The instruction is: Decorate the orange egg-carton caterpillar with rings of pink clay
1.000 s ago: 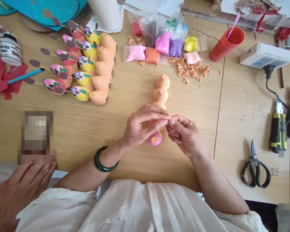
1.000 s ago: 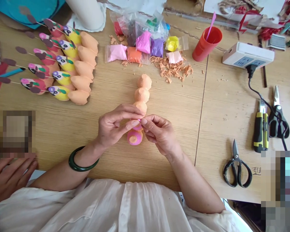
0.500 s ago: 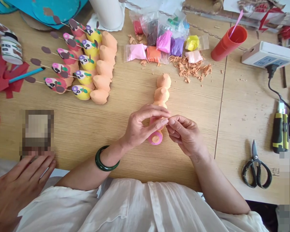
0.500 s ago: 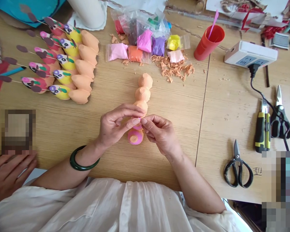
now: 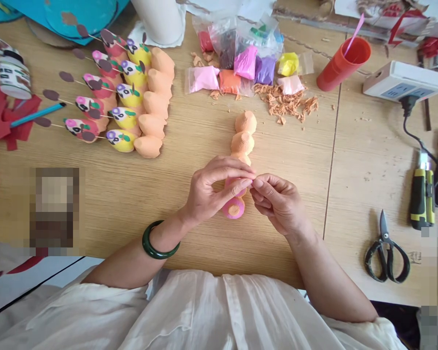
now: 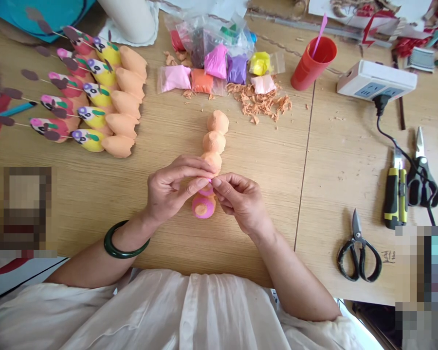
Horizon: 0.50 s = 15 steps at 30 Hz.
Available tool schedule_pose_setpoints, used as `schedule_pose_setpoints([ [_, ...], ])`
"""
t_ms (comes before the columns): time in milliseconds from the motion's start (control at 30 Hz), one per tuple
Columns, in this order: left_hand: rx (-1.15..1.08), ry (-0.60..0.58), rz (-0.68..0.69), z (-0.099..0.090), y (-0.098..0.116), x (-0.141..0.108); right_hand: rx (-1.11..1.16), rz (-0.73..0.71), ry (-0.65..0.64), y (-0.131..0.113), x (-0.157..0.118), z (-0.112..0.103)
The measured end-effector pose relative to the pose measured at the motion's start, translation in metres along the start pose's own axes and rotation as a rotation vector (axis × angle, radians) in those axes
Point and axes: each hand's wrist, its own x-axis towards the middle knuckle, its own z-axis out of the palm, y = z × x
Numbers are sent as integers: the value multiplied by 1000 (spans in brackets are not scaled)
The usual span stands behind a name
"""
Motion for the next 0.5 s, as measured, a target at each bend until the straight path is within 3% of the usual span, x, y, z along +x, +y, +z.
schedule_pose_setpoints([
  [100,2,18,35,1,0,2,-5,7,-19,0,0,0],
  [367,10,24,-83,0,3,1,-19,15,-14,-1,0,0],
  [500,16,7,-70,0,3,2,-12,29,-28,0,0,-1],
])
